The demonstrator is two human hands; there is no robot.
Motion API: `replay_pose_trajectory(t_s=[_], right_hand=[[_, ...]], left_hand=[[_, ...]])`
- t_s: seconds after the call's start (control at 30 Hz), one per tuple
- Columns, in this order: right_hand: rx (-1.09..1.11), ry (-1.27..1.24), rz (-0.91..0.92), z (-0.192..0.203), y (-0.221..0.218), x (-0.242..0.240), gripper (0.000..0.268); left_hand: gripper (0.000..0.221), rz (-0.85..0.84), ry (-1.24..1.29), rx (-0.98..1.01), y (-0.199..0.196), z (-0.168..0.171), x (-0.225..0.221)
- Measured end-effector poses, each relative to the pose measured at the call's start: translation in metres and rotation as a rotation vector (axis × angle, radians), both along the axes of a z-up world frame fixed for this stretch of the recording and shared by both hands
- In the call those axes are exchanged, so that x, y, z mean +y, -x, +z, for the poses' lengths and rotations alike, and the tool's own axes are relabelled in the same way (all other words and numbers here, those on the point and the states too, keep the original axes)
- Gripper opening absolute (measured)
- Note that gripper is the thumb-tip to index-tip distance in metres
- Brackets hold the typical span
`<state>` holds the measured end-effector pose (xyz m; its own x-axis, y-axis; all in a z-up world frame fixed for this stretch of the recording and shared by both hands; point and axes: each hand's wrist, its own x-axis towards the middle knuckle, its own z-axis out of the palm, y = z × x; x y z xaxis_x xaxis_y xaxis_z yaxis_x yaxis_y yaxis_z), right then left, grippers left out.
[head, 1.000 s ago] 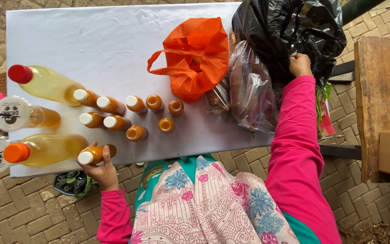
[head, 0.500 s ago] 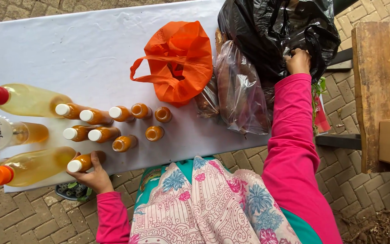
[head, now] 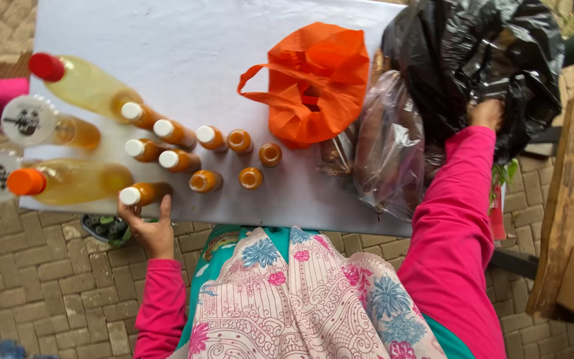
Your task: Transferring liquid from a large bottle into smaller plastic bottles and securing the caps.
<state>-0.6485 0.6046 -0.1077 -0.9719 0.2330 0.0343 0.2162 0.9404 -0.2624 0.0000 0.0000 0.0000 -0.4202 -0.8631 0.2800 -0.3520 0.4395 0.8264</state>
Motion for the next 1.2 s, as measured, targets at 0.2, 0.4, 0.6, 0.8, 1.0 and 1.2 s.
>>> replay_pose_trajectory(t_s=[0.2,0.4,0.6,0.8,1.0,1.2], right_hand=[[0.168,0.109,0.274,0.007,0.028,0.023,0.015],[0.453,0.135,0.331,0.043,-0.016,-0.001,0.031],[0.586,0.602,0.465,0.229,-0.173,-0.176,0.032],[0.068,1.061,0.99,0.29,-0.353,-0.319,0.032],[-0.054,0.808,1.368,0.252,-0.438,-0.436,0.042],[-0.098,0.678,1.448,0.217,-0.453,-0.47,0.042]], left_hand=[[0.06,0.191,0.001,0.018,-0.027,-0.016,0.022],[0.04,-0.13,0.098,-0.037,0.0,0.026,0.051],[0.075,-0.298,0.134,-0.038,0.04,0.022,0.051],[0.08,-0.331,0.05,-0.007,0.064,0.012,0.048],[0.074,-0.308,0.014,-0.003,0.071,-0.003,0.043],[0.068,-0.416,-0.025,0.089,0.069,-0.016,0.034]])
